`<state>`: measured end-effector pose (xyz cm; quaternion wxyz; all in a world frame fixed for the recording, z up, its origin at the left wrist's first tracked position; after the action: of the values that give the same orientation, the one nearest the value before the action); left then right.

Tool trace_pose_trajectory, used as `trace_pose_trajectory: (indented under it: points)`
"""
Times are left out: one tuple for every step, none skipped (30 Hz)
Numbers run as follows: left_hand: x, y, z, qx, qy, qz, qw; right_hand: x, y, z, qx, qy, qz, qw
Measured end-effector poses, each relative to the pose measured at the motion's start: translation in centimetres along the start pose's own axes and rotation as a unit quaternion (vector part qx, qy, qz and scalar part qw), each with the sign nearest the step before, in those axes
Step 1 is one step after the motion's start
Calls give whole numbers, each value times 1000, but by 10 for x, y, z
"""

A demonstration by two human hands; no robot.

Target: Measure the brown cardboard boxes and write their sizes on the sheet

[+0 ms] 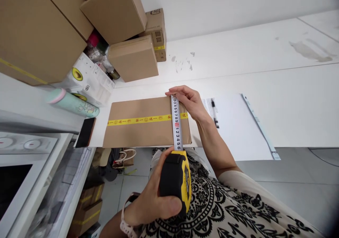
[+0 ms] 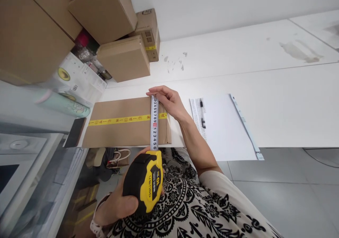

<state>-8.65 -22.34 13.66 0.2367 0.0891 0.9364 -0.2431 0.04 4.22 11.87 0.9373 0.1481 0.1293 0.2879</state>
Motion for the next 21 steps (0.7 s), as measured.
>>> trace_pose_trajectory:
  points:
    - [0, 0, 1, -1, -23, 3, 1000, 0, 0, -1, 0, 1, 2, 1000]
    - [-1, 1, 1, -3, -40, 5, 999, 0, 1, -1, -1, 0, 3, 1000]
    - [-2, 1, 1, -6, -52, 8, 999, 0, 1, -1, -3, -2, 4, 1000]
    - [-2, 1, 0, -8, -57, 12, 998, 0, 2, -2, -6, -5, 4, 1000]
    - [-3, 1, -1, -14, -58, 12, 998, 0, 2, -2, -9, -7, 4, 1000]
    - [-3, 2, -2, -19, -56, 10, 998, 0, 2, -2, -10, -8, 4, 1000]
    - [-3, 2, -4, -22, -54, 7, 998, 1, 2, -2, -10, -6, 4, 1000]
    - [-4, 2, -5, -21, -54, 6, 998, 1, 2, -2, -8, -3, 4, 1000]
    - [-5, 3, -7, -18, -56, 5, 998, 1, 3, -2, -7, 0, 4, 1000]
    - [-6, 3, -9, -15, -59, 5, 998, 1, 3, -3, -6, 3, 4, 1000]
    - [-7, 3, -11, -13, -64, 6, 998, 1, 4, -3, -7, 5, 3, 1000]
    - [-8, 4, -13, -13, -69, 8, 998, 1, 4, -4, -8, 5, 3, 1000]
    - [-9, 4, -15, -16, -73, 9, 997, 1, 5, -5, -10, 6, 3, 1000]
    - [-10, 4, -17, -19, -76, 9, 997, 2, 6, -6, -12, 7, 2, 1000]
    - [-11, 4, -19, -21, -80, 9, 997, 2, 7, -7, -14, 8, 2, 1000]
    - [-12, 4, -20, -21, -83, 9, 996, 2, 8, -8, -15, 8, 1, 1000]
    - [-12, 4, -21, -21, -87, 8, 996, 2, 8, -9, -17, 8, 0, 1000]
    - [-12, 4, -22, -20, -91, 6, 996, 2, 9, -9, -19, 7, 0, 1000]
    - [-11, 4, -22, -21, -93, 4, 995, 2, 10, -9, -22, 6, 1, 1000]
    - [-9, 5, -21, -23, -93, 1, 995, 1, 10, -8, -26, 5, 2, 1000]
    - [-7, 6, -19, -27, -89, -3, 996, 0, 10, -7, -32, 3, 1, 999]
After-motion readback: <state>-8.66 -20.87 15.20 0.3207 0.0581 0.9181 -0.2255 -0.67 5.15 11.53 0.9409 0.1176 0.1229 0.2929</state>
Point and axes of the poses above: each hand's wrist, its own y-axis towards the middle knuckle, its own x-axis out of the back of the hand, z = x × y, the point moved 2 cm from there along y, towards the middle knuckle, and after that the axes turned 2 degrees about x, right-handed, at the moved point
